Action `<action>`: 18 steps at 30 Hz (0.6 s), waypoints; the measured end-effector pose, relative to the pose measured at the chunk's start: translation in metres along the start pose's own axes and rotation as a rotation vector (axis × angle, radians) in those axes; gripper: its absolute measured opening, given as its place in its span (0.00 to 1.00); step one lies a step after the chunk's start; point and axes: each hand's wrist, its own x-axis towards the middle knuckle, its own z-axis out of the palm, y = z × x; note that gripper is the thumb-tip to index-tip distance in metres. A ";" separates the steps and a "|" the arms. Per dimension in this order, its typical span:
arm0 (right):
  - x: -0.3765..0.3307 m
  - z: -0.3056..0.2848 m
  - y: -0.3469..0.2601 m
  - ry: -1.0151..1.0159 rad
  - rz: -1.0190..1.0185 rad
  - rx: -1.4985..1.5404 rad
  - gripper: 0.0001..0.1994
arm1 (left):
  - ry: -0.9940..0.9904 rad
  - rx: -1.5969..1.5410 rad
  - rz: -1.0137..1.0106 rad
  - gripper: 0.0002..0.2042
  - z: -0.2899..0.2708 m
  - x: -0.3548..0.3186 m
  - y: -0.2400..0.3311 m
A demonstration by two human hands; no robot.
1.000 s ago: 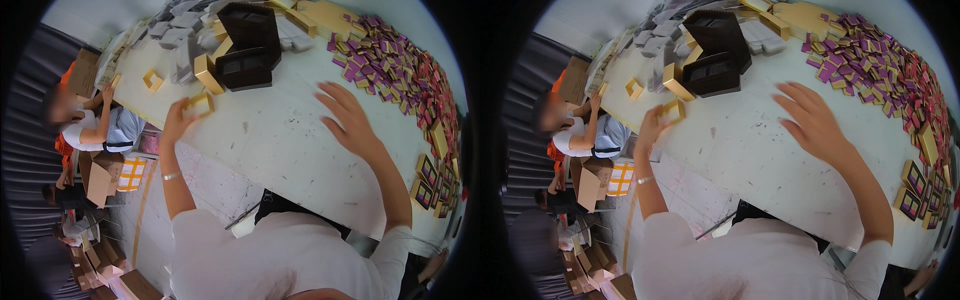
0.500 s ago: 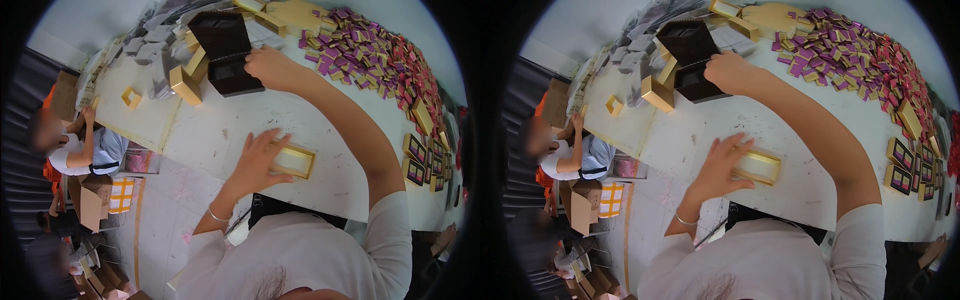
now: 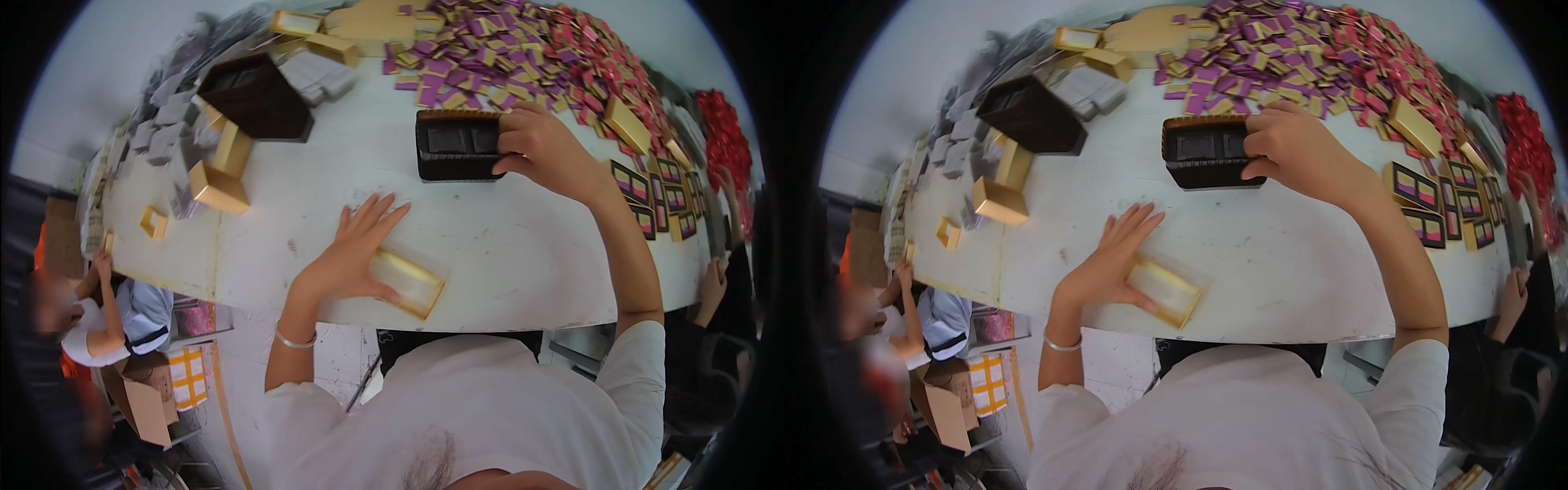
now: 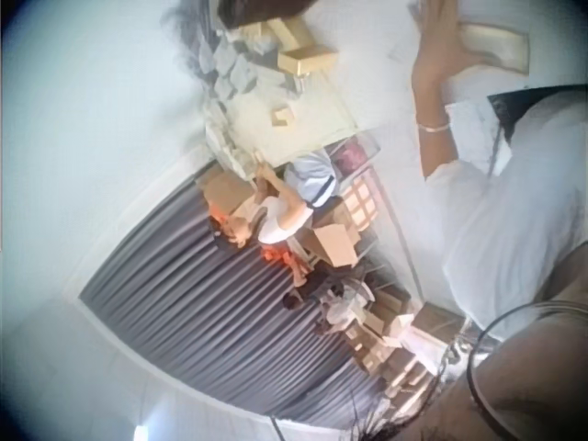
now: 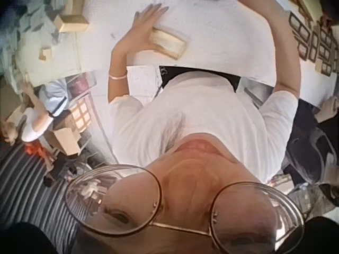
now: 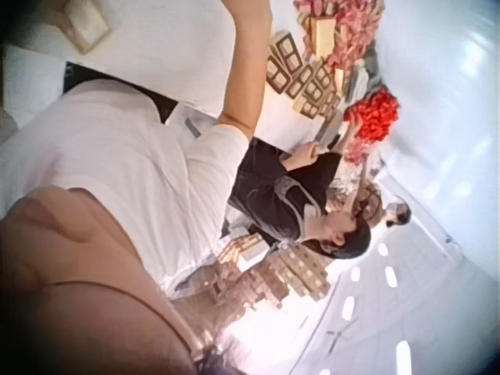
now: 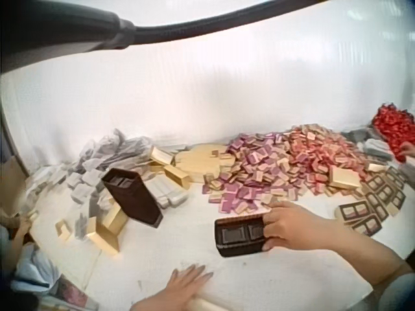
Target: The person assembles small rectangular packs by placing two colored inserts into a black plastic tray and closing it with a gold-colored lid. The process is repeated continuously with multiple units on a white table.
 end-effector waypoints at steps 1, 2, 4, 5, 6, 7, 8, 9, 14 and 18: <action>-0.007 -0.001 0.004 0.138 -0.031 0.011 0.06 | -0.004 0.053 -0.041 0.50 0.004 0.002 0.004; -0.014 0.000 0.009 0.275 -0.064 0.019 0.06 | -0.006 0.107 -0.082 0.47 0.008 0.005 0.007; -0.027 0.001 0.008 0.544 0.021 0.368 0.06 | 0.075 0.146 -0.158 0.42 0.017 0.012 0.013; -0.040 0.002 0.001 0.671 0.154 0.705 0.07 | 0.153 0.130 -0.182 0.39 0.028 0.022 0.018; -0.053 0.002 -0.005 0.795 0.295 1.037 0.09 | 0.229 0.111 -0.199 0.37 0.040 0.035 0.025; -0.062 -0.002 -0.012 0.685 0.271 1.332 0.13 | 0.321 0.121 -0.206 0.34 0.053 0.044 0.035; -0.070 -0.002 -0.020 0.645 0.362 1.515 0.14 | 0.405 0.137 -0.197 0.32 0.064 0.056 0.042; -0.083 0.000 -0.015 0.452 0.466 1.607 0.15 | 0.485 0.063 -0.168 0.32 0.073 0.068 0.043; -0.131 0.042 -0.004 0.010 1.006 1.485 0.17 | 0.495 -0.150 0.008 0.36 0.052 0.056 0.049; -0.096 0.031 -0.027 -0.134 1.139 1.111 0.13 | 0.254 -0.220 0.027 0.43 0.048 0.046 0.062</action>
